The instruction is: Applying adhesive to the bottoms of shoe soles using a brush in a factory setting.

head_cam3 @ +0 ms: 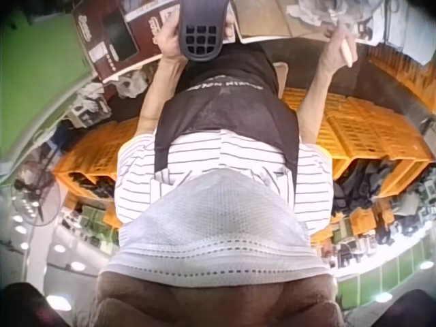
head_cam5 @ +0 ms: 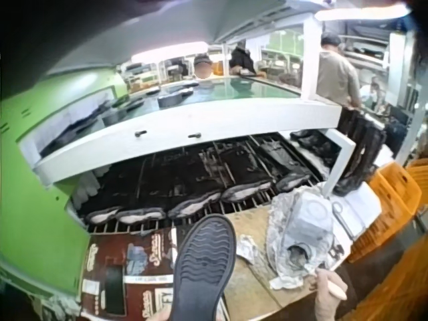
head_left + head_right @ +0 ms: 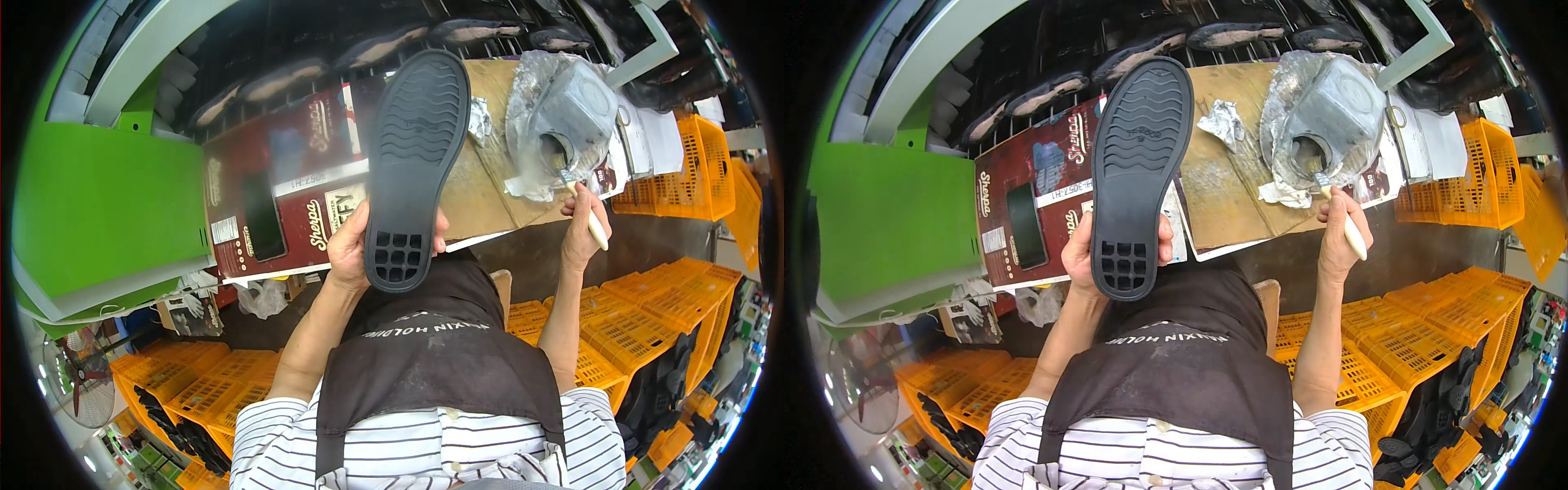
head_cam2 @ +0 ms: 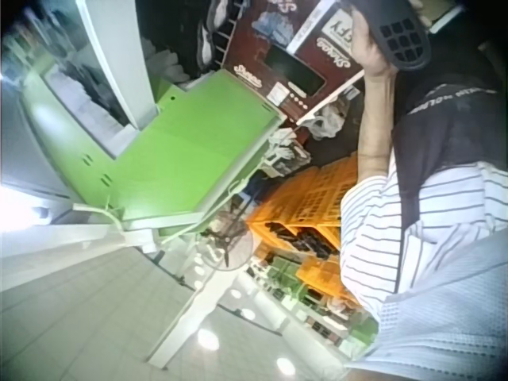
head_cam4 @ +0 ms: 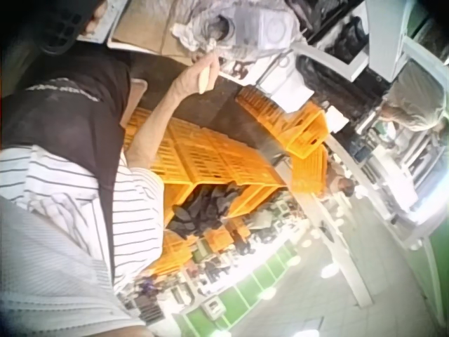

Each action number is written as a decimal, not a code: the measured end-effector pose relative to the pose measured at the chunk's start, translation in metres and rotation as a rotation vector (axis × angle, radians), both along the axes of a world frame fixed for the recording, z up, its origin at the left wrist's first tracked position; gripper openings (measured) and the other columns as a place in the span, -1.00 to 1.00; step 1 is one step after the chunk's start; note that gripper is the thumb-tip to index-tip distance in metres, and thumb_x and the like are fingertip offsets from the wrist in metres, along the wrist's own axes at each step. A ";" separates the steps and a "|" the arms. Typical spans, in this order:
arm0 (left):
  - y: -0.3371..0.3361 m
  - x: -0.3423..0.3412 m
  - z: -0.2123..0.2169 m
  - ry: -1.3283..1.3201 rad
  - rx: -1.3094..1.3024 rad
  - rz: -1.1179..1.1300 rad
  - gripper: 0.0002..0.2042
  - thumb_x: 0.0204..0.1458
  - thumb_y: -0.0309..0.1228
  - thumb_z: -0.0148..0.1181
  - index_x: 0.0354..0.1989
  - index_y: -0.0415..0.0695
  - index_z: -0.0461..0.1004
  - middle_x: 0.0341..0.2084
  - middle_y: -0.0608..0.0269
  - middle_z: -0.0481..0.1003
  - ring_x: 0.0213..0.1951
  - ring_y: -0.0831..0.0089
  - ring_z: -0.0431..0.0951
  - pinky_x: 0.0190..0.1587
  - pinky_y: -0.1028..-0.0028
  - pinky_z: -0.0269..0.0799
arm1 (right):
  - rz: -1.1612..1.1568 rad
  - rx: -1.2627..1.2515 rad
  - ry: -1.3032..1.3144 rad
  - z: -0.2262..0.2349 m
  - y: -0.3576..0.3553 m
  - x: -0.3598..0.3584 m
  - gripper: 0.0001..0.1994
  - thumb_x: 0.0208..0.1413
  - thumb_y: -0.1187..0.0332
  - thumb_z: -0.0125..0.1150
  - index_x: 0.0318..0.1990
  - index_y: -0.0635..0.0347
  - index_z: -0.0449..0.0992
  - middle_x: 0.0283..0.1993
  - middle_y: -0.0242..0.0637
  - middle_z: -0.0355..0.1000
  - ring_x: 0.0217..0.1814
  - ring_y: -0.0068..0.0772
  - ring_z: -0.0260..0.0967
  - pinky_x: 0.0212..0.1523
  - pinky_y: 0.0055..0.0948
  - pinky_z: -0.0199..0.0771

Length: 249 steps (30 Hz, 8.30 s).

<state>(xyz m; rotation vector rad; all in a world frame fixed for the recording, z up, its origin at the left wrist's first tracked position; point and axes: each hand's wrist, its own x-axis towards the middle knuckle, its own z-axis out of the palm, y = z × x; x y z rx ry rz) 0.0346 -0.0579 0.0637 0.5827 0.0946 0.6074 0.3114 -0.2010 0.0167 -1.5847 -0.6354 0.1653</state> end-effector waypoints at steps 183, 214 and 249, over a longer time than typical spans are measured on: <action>0.050 -0.025 -0.004 0.368 -0.225 -0.552 -0.74 0.13 -0.29 0.09 -0.13 -0.22 0.46 -0.55 0.07 0.50 -0.61 0.29 0.48 -0.57 0.41 0.50 | 2.196 -0.190 -0.005 0.112 0.163 -0.048 -0.76 0.03 0.48 0.28 -0.11 0.28 0.60 -0.44 -0.32 0.37 -0.34 -0.48 0.24 -0.34 -0.49 0.23; 0.007 0.008 0.010 0.563 1.172 0.497 -0.24 -0.09 -0.59 0.31 0.28 -0.28 -0.01 0.16 -0.01 0.32 0.19 0.31 0.34 0.22 0.34 0.20 | 0.712 0.230 -0.056 0.087 0.073 -0.125 -0.84 0.03 0.50 0.28 -0.23 0.40 0.57 -0.34 -0.12 0.56 -0.43 -0.42 0.46 -0.42 -0.56 0.42; 0.008 -0.032 -0.010 0.350 0.052 0.001 -0.27 0.23 0.19 -0.57 0.08 -0.26 0.30 -0.32 0.04 0.49 -0.30 0.34 0.51 -0.20 0.42 0.44 | 1.057 -0.041 -0.707 0.094 0.119 -0.058 -0.75 -0.05 0.53 0.28 -0.15 0.18 0.56 -0.37 -0.27 0.42 -0.34 -0.33 0.40 -0.34 -0.44 0.41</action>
